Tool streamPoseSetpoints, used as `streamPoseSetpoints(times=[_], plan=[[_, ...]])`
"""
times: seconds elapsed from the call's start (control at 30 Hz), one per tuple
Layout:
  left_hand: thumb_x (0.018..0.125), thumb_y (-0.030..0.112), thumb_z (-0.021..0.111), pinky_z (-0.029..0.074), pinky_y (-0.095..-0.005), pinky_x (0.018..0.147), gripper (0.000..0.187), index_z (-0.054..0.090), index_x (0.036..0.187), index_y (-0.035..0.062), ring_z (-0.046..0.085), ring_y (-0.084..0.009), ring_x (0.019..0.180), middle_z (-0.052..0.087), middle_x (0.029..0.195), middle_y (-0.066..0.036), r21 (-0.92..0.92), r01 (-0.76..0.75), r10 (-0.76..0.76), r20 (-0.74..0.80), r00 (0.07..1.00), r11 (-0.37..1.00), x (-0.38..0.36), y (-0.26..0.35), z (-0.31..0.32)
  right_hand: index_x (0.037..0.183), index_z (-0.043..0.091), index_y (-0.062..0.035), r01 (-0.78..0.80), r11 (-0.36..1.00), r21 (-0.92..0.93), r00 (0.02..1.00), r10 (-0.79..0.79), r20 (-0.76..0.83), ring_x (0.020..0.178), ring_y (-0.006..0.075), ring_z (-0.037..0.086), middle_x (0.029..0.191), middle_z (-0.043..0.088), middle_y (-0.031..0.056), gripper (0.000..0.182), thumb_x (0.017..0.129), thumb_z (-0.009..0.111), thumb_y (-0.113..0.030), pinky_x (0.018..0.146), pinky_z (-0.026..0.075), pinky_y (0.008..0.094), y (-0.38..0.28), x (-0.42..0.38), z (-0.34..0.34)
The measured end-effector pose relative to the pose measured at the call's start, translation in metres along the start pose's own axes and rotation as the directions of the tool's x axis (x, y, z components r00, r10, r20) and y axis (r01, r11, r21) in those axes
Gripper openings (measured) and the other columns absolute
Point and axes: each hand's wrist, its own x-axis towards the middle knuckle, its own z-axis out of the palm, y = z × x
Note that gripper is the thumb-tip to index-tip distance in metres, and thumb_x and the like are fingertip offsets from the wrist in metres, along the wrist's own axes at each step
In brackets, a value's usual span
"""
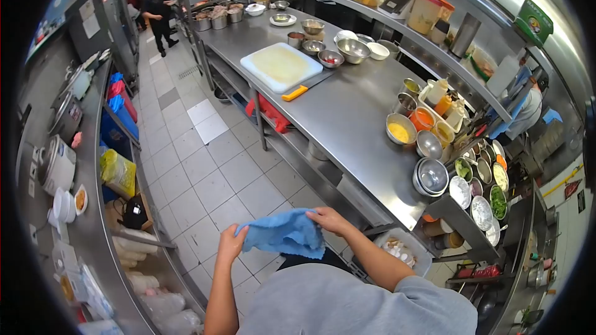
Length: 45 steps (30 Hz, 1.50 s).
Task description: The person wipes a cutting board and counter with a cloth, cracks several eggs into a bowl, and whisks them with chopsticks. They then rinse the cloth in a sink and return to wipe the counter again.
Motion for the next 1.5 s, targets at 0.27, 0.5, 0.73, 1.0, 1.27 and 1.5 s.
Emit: streamPoseSetpoints(times=[0.27, 0.5, 0.73, 1.0, 1.27, 1.5], plan=[[0.099, 0.036, 0.057, 0.052, -0.0345, 0.078, 0.045, 0.057, 0.126, 0.0013, 0.063, -0.0201, 0.093, 0.067, 0.109, -0.013, -0.537, 0.474, -0.033, 0.637, 0.770, 0.698, 0.146, 0.023, 0.036, 0.120, 0.054, -0.0029, 0.347, 0.922, -0.172, 0.936, -0.353, -0.004, 0.095, 0.0191, 0.058, 0.103, 0.062, 0.0128, 0.053, 0.080, 0.075, -0.031, 0.082, 0.048, 0.0341, -0.089, 0.119, 0.037], [0.100, 0.042, 0.050, 0.053, -0.0371, 0.079, 0.055, 0.043, 0.138, 0.0028, 0.064, -0.0237, 0.093, 0.064, 0.114, -0.016, -0.655, 0.437, 0.033, 0.576, 0.816, 0.616, 0.260, 0.019, -0.020, 0.126, 0.046, -0.0068, 0.323, 0.932, 0.167, 0.893, -0.242, -0.379, 0.098, 0.0179, 0.054, 0.107, 0.056, 0.0080, 0.050, 0.079, 0.062, -0.005, 0.086, 0.047, 0.0317, -0.179, 0.180, -0.094], [0.100, 0.039, 0.054, 0.054, -0.0365, 0.069, 0.047, 0.049, 0.131, 0.0039, 0.065, -0.0244, 0.085, 0.065, 0.108, -0.015, -0.514, 0.562, -0.064, 0.699, 0.713, 0.647, 0.353, -0.033, 0.004, 0.138, 0.043, 0.0026, -0.078, 0.985, -0.152, 0.276, -0.125, -0.953, 0.127, 0.0396, 0.049, 0.137, 0.048, 0.0275, 0.074, 0.078, 0.076, -0.024, 0.106, 0.041, 0.0428, -0.130, 0.209, -0.207], [0.097, 0.036, 0.059, 0.055, -0.0352, 0.060, 0.039, 0.054, 0.121, 0.0060, 0.066, -0.0241, 0.075, 0.066, 0.103, -0.014, -0.160, 0.414, -0.127, 0.800, 0.586, 0.896, 0.494, -0.144, 0.014, 0.143, 0.038, -0.0035, 0.337, 0.873, 0.353, 0.341, 0.237, -0.910, 0.103, 0.0214, 0.060, 0.125, 0.057, 0.0142, 0.067, 0.087, 0.071, -0.019, 0.084, 0.051, 0.0345, -0.150, 0.206, -0.146], [0.094, 0.033, 0.061, 0.052, -0.0369, 0.051, 0.035, 0.056, 0.116, 0.0065, 0.064, -0.0227, 0.067, 0.068, 0.095, -0.013, 0.107, 0.175, -0.191, 0.782, 0.593, 0.979, 0.587, -0.235, -0.023, 0.139, 0.042, -0.0053, 0.477, 0.738, 0.477, 0.377, 0.319, -0.870, 0.081, 0.0144, 0.063, 0.102, 0.062, 0.0075, 0.055, 0.090, 0.064, -0.014, 0.066, 0.050, 0.0261, -0.160, 0.227, -0.094], [0.093, 0.033, 0.061, 0.052, -0.0373, 0.051, 0.034, 0.057, 0.114, 0.0069, 0.064, -0.0231, 0.067, 0.069, 0.093, -0.012, 0.086, 0.136, -0.147, 0.819, 0.554, 0.987, 0.621, -0.229, -0.021, 0.138, 0.042, -0.0044, 0.446, 0.746, 0.494, 0.254, 0.423, -0.870, 0.083, 0.0157, 0.064, 0.105, 0.063, 0.0102, 0.049, 0.094, 0.061, -0.012, 0.068, 0.052, 0.0263, -0.155, 0.216, -0.072]])
